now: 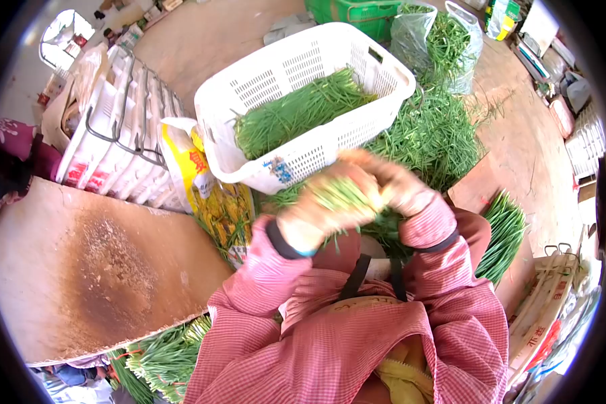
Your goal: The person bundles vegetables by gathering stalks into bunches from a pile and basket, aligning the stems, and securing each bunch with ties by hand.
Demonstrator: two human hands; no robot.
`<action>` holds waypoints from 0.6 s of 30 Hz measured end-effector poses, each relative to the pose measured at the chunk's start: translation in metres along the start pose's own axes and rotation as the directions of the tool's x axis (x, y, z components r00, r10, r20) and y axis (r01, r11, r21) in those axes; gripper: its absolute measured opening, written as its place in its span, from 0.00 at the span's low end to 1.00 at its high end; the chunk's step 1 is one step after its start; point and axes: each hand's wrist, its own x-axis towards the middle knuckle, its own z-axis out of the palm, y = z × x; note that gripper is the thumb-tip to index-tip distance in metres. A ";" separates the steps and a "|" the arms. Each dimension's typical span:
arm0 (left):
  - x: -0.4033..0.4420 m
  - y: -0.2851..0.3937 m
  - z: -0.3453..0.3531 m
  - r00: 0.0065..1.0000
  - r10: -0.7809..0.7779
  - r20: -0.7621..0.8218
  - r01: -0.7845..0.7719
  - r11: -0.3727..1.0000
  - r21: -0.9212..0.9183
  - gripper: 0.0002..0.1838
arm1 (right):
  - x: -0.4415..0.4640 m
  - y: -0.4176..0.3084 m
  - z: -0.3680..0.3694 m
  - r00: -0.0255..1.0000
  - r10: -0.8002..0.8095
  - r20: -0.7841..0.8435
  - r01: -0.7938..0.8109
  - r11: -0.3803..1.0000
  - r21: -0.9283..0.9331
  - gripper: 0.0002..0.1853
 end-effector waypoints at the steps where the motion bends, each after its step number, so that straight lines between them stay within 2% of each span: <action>1: 0.008 0.026 -0.010 0.998 -0.025 -0.057 0.014 0.982 -0.187 0.10 | 0.001 0.003 0.011 0.984 0.144 0.105 -0.128 0.982 -0.140 0.35; 2: 0.008 0.046 -0.017 0.981 -0.013 -0.195 -0.046 0.955 -0.294 0.12 | 0.002 0.005 0.023 0.981 0.156 0.120 -0.129 0.971 -0.203 0.33; 3: 0.010 0.046 -0.047 0.972 0.102 -0.211 -0.168 0.931 -0.324 0.13 | 0.002 0.009 0.032 0.976 0.169 0.138 -0.128 0.956 -0.265 0.30; 5: 0.007 0.059 -0.077 0.922 0.087 -0.378 -0.236 0.899 -0.369 0.13 | -0.021 0.054 0.006 0.947 0.319 0.042 -0.258 0.830 -0.494 0.22; 6: 0.001 0.057 -0.093 0.902 0.086 -0.424 -0.248 0.906 -0.344 0.13 | -0.033 0.049 -0.004 0.872 0.464 -0.155 -0.438 0.600 -0.669 0.19; 7: -0.006 0.054 -0.106 0.879 0.080 -0.471 -0.256 0.911 -0.322 0.13 | -0.030 0.026 0.000 0.641 0.565 -0.520 -0.657 0.053 -0.752 0.18; 8: -0.013 0.052 -0.114 0.819 0.084 -0.568 -0.332 0.876 -0.349 0.13 | -0.054 0.087 -0.064 0.620 0.475 -0.625 -0.515 -0.355 -0.781 0.15; 9: -0.018 0.050 -0.119 0.817 0.089 -0.570 -0.335 0.878 -0.342 0.13 | -0.049 0.026 -0.042 0.448 0.573 -0.687 -0.437 -0.530 -0.727 0.19; 10: -0.021 0.047 -0.122 0.791 0.112 -0.601 -0.371 0.869 -0.326 0.13 | -0.048 0.012 -0.049 0.560 0.346 -0.753 -0.653 -0.376 -0.658 0.24; 11: -0.025 0.045 -0.122 0.763 0.127 -0.634 -0.404 0.859 -0.314 0.13 | -0.049 0.002 -0.056 0.580 0.099 -0.809 -0.794 -0.153 -0.588 0.29; 12: -0.025 0.039 -0.115 0.732 0.103 -0.674 -0.406 0.860 -0.309 0.13 | -0.041 -0.006 -0.048 0.736 -0.150 -0.660 -0.629 0.207 -0.749 0.34; 13: -0.024 0.033 -0.107 0.732 0.084 -0.676 -0.390 0.865 -0.315 0.13 | -0.028 -0.013 -0.031 0.735 -0.447 -0.509 -0.296 0.464 -0.835 0.39; 15: -0.019 0.023 -0.084 0.739 0.071 -0.670 -0.389 0.857 -0.337 0.14 | 0.004 -0.036 0.025 0.805 -0.563 -0.186 0.064 0.395 -0.916 0.50; 17: -0.018 0.012 -0.071 0.745 0.102 -0.659 -0.438 0.820 -0.368 0.16 | 0.031 -0.020 0.061 0.859 -0.511 -0.033 0.078 0.194 -0.978 0.57; 18: -0.020 0.013 -0.063 0.783 0.129 -0.609 -0.481 0.746 -0.461 0.16 | 0.039 -0.002 0.070 0.898 -0.435 -0.070 0.014 0.186 -0.982 0.58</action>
